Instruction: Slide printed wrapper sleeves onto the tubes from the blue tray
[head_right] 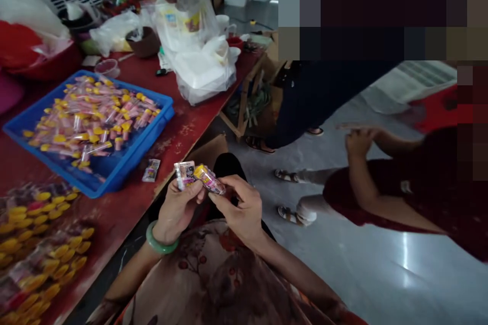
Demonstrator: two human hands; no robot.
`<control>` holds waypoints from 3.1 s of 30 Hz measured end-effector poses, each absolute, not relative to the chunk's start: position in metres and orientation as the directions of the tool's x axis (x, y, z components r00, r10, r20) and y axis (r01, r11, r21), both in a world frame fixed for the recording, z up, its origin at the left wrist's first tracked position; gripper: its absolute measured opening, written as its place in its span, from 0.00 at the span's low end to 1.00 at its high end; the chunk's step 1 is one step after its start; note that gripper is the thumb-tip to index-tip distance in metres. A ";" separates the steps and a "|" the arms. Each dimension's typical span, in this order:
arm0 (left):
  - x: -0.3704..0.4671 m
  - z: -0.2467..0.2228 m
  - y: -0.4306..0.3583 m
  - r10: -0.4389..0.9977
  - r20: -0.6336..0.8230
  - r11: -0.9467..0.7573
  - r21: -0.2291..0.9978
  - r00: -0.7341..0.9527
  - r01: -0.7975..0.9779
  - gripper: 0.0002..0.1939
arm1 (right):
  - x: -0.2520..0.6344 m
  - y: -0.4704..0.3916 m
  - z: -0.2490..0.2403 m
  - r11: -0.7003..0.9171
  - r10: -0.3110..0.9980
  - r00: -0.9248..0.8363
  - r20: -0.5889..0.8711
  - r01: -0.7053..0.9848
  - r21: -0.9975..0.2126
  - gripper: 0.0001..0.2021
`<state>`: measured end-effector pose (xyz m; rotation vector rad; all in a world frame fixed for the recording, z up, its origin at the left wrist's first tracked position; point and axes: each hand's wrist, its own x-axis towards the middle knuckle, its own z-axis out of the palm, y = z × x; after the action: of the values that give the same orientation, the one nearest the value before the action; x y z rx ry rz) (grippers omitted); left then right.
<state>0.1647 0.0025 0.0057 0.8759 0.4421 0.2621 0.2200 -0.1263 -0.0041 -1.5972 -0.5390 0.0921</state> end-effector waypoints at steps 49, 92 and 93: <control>0.101 0.021 0.024 0.469 -0.261 0.677 0.720 0.844 -0.154 0.12 | 0.238 -0.076 0.023 0.248 0.715 0.622 0.318 0.199 -0.948 0.19; 0.079 0.032 -0.002 0.599 -0.221 0.605 0.754 0.770 -0.254 0.15 | 0.170 -0.074 0.025 0.140 0.223 0.391 0.893 0.894 -0.426 0.11; 0.079 0.032 -0.002 0.597 -0.221 0.604 0.756 0.771 -0.252 0.15 | 0.170 -0.074 0.025 0.137 0.218 0.389 0.895 0.896 -0.423 0.10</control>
<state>0.0793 -0.0024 0.0318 0.7779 0.4880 0.5143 0.1698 -0.0741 0.0250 -1.3750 -1.0985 -0.6708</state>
